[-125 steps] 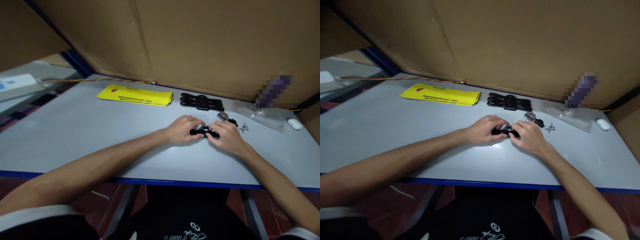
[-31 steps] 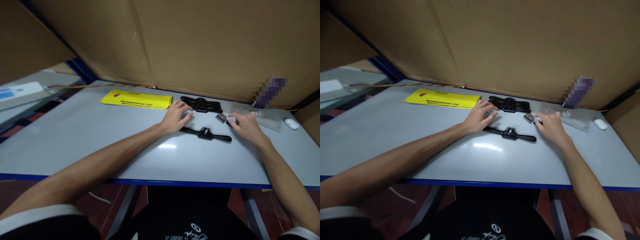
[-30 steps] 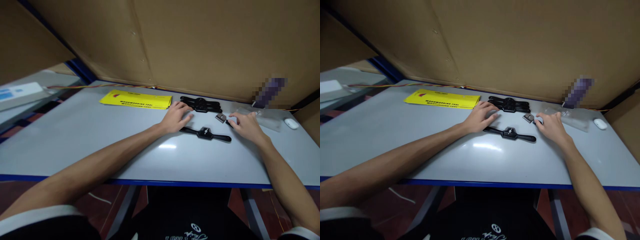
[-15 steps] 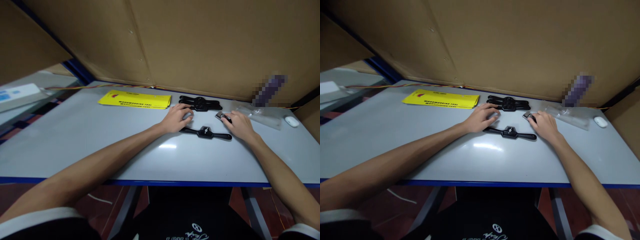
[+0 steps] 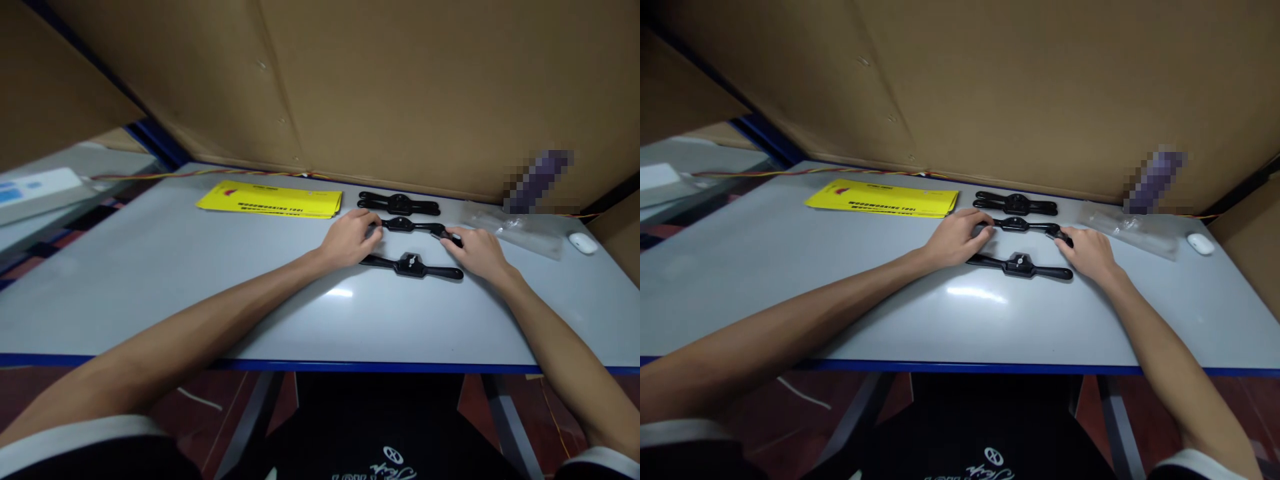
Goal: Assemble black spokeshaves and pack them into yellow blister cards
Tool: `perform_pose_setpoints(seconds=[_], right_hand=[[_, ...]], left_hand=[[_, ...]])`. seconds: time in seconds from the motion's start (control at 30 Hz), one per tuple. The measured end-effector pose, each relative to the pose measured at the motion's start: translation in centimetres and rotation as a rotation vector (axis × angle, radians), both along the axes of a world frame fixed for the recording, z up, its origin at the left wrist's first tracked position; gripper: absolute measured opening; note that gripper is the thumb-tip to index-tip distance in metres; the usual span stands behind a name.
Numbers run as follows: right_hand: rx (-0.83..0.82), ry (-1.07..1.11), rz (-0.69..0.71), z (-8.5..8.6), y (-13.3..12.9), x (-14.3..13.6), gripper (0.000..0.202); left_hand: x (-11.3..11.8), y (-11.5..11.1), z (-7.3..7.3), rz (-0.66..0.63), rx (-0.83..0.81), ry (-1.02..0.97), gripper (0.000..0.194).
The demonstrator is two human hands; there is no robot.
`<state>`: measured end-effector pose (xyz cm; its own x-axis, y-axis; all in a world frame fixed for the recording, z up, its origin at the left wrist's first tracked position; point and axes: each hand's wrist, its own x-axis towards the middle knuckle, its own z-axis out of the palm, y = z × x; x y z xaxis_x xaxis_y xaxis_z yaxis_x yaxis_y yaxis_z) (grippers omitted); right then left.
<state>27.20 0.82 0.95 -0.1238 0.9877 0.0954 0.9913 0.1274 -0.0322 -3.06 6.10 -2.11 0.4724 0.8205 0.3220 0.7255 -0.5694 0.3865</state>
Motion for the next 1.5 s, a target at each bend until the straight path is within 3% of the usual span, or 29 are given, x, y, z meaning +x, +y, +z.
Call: perform_pose_setpoints(seconds=[0.3,0.63,0.83,1.0,1.13,1.37,1.5], right_hand=[[0.106,0.046,0.046,-0.9,0.3,0.8,0.046],[0.126,0.154,0.015,-1.4,0.7,1.2,0.051],[0.122,0.203,0.064,-1.1,0.8,1.1,0.043],[0.183,0.280,0.058,-1.2,0.8,0.9,0.034],[0.244,0.365,0.182,-1.1,0.6,0.3,0.015],[0.270,0.483,0.242,-0.2,-1.7,-2.3,0.017],[0.216,0.546,0.260,-0.6,-2.4,-3.5,0.016]], left_hand=[[0.0,-0.4,-0.4,0.008,0.091,0.016,0.043],[-0.2,-0.7,0.0,-0.131,0.052,-0.006,0.046],[-0.3,-0.7,0.0,-0.292,0.056,-0.035,0.043],[-0.3,-0.9,-0.2,-0.333,0.117,-0.022,0.042],[-0.4,-0.9,-0.3,-0.385,0.153,-0.026,0.039],[-0.3,-0.9,0.1,-0.558,0.157,0.010,0.038],[-0.3,-0.9,0.1,-0.574,0.186,0.020,0.038]])
